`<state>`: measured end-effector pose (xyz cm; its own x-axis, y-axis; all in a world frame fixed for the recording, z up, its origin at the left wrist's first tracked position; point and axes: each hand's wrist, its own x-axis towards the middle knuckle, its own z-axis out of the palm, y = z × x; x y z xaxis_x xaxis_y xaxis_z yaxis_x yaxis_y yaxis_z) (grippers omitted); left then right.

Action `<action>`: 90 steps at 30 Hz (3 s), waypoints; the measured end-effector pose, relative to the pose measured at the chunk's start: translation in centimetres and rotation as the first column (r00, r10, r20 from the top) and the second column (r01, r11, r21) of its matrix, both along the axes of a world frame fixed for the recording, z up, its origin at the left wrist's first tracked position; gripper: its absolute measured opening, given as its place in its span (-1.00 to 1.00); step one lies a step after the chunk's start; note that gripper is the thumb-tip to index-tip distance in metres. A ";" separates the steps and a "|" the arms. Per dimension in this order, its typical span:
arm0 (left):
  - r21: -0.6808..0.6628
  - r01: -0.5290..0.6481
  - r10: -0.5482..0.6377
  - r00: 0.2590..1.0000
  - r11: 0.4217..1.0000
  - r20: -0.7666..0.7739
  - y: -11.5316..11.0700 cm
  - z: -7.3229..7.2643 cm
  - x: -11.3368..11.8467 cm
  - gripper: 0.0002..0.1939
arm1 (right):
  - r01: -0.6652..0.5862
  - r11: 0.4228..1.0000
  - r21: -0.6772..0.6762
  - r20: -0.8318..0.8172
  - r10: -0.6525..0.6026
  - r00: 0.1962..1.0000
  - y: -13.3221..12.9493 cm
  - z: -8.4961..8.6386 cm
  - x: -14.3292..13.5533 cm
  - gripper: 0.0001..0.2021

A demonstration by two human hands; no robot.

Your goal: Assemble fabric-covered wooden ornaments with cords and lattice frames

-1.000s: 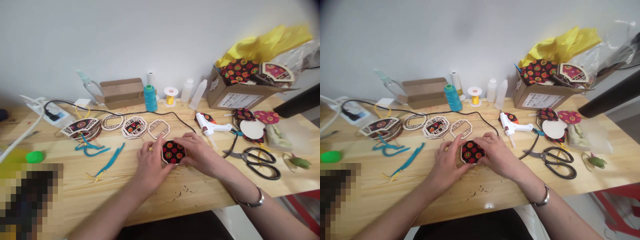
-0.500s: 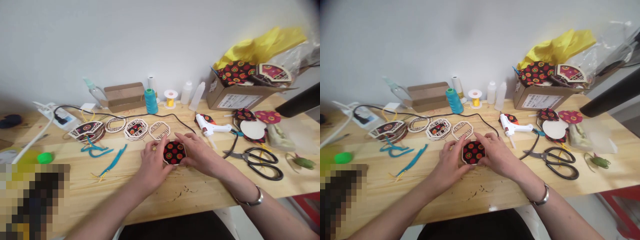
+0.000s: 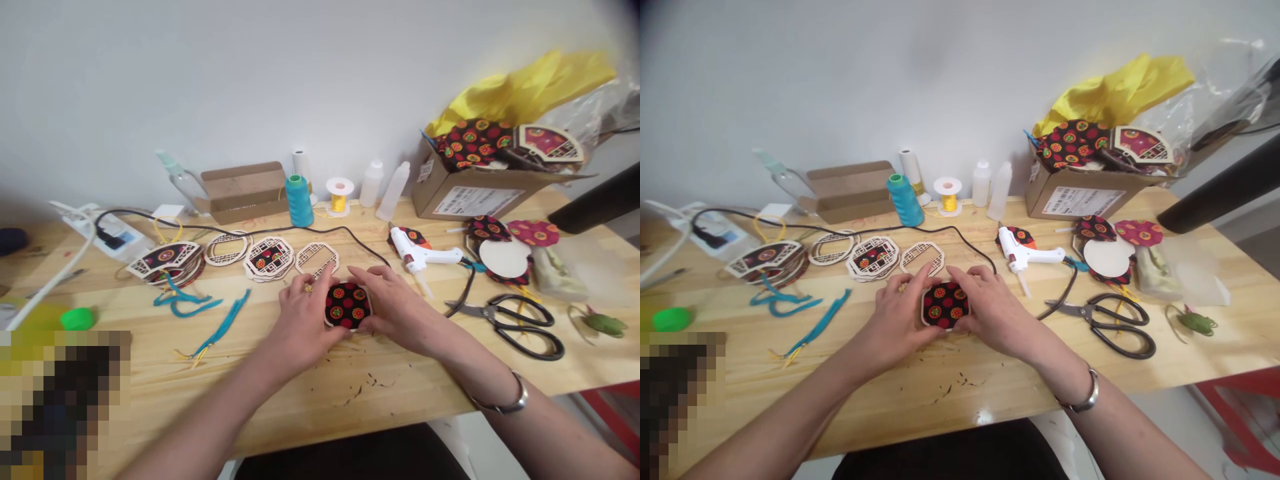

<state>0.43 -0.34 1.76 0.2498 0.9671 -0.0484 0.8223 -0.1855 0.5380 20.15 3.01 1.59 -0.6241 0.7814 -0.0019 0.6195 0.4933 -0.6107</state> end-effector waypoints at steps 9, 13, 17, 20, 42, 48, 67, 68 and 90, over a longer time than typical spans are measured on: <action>-0.019 -0.008 0.008 1.000 1.000 -0.014 -0.1 0.3 0.2 -0.07 | 0.060 0.975 0.214 -0.017 -0.058 0.998 -0.1 1.3 -1.7 -0.75; -0.022 -0.011 0.010 1.000 1.000 -0.004 -0.1 0.2 0.2 -0.05 | 0.052 0.967 0.249 0.074 -0.073 0.995 0.0 1.0 -2.5 -0.76; -0.019 -0.014 0.014 1.000 1.000 0.002 -0.1 0.0 0.2 -0.04 | 0.039 0.964 0.265 0.094 -0.065 0.993 0.1 0.6 -2.6 -0.75; -0.021 -0.016 0.016 1.000 1.000 0.006 -0.1 0.0 0.1 -0.03 | 0.038 0.961 0.272 0.101 -0.067 0.993 0.0 0.6 -2.6 -0.75; -0.033 -0.006 0.006 1.000 0.999 -0.018 -0.1 0.1 0.2 -0.06 | 0.046 0.961 0.272 0.058 -0.065 0.996 -0.3 0.4 -2.5 -0.65; -0.037 -0.006 0.004 0.999 0.999 -0.047 -0.1 0.0 0.1 -0.04 | 0.038 0.961 0.274 0.064 -0.057 0.996 -0.2 0.0 -2.6 -0.63; -0.057 0.002 -0.003 1.000 0.998 -0.011 -0.2 0.0 0.1 -0.05 | -0.006 0.962 0.272 0.097 -0.022 0.995 0.0 0.3 -2.6 -0.74; -0.058 0.002 -0.002 1.000 0.998 -0.010 -0.2 0.1 0.1 -0.05 | -0.005 0.963 0.271 0.092 -0.021 0.996 0.1 0.3 -2.6 -0.75; -0.075 -0.009 0.005 0.999 0.997 -0.051 0.0 0.5 0.3 -0.08 | 0.115 0.948 0.298 0.029 -0.130 0.991 0.7 0.1 -2.4 -0.90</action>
<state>0.69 -0.35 2.22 0.2384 0.9620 -0.1332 0.8501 -0.1404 0.5076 17.78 3.73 1.69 -0.5284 0.8219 0.2127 0.7113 0.5654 -0.4176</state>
